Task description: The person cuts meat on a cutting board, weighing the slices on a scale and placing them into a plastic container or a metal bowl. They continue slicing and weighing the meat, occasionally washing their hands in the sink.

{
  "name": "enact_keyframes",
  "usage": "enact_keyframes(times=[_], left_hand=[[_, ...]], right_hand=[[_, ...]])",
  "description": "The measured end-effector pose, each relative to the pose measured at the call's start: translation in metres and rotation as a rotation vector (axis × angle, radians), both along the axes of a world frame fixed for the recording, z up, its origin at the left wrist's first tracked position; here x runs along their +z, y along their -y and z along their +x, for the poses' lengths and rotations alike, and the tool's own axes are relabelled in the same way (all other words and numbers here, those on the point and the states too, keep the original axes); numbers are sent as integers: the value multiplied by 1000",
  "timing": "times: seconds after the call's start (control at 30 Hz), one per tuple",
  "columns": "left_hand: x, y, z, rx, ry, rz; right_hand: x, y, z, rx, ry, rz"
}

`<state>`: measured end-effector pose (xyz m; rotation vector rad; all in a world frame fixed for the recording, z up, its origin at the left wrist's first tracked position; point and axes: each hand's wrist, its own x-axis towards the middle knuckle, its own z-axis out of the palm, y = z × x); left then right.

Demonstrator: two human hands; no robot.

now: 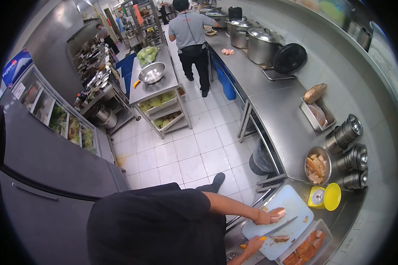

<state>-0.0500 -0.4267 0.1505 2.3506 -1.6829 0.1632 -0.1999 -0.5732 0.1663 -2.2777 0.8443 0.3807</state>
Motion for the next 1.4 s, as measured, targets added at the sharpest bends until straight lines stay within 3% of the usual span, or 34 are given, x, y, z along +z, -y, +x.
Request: enact_keyframes(times=[0.03, 0.13, 0.23, 0.37, 0.47, 0.57, 0.67, 0.83, 0.9, 0.97, 1.07, 1.3, 1.4], left_hand=[[25, -9, -2, 16, -14, 64], [-43, 18, 17, -52, -22, -68], [-9, 3, 16, -110, -243, 26], [-43, 11, 28, -92, -476, -67], [-14, -5, 22, -72, -629, -79], [30, -20, 14, -73, -569, 22], [-32, -2, 28, -142, -583, -88], [-58, 9, 38, -178, -284, -21], [-38, 2, 33, -172, -346, 28], [35, -20, 19, -139, -537, 115], [-1, -12, 30, -138, -635, 97], [-17, -7, 30, -133, -739, 66], [-40, -1, 33, -165, -644, 80]], right_hand=[[-2, 0, 2, 15, 2, -3], [2, -1, 3, 70, -18, -76], [17, -8, 2, 35, -32, -75], [-27, 11, 1, 35, 61, -143], [-29, 7, 0, 22, 66, -121], [-4, -1, 3, 33, 15, -80], [14, -10, 2, 9, -34, -38], [-11, 7, 4, 79, -40, -92], [-5, 4, 4, 45, -45, -35], [2, 4, 0, 31, -49, -16], [0, 0, -1, 18, -40, -14], [9, -11, 4, 83, -38, -99], [15, -18, 6, 70, -31, -99]])
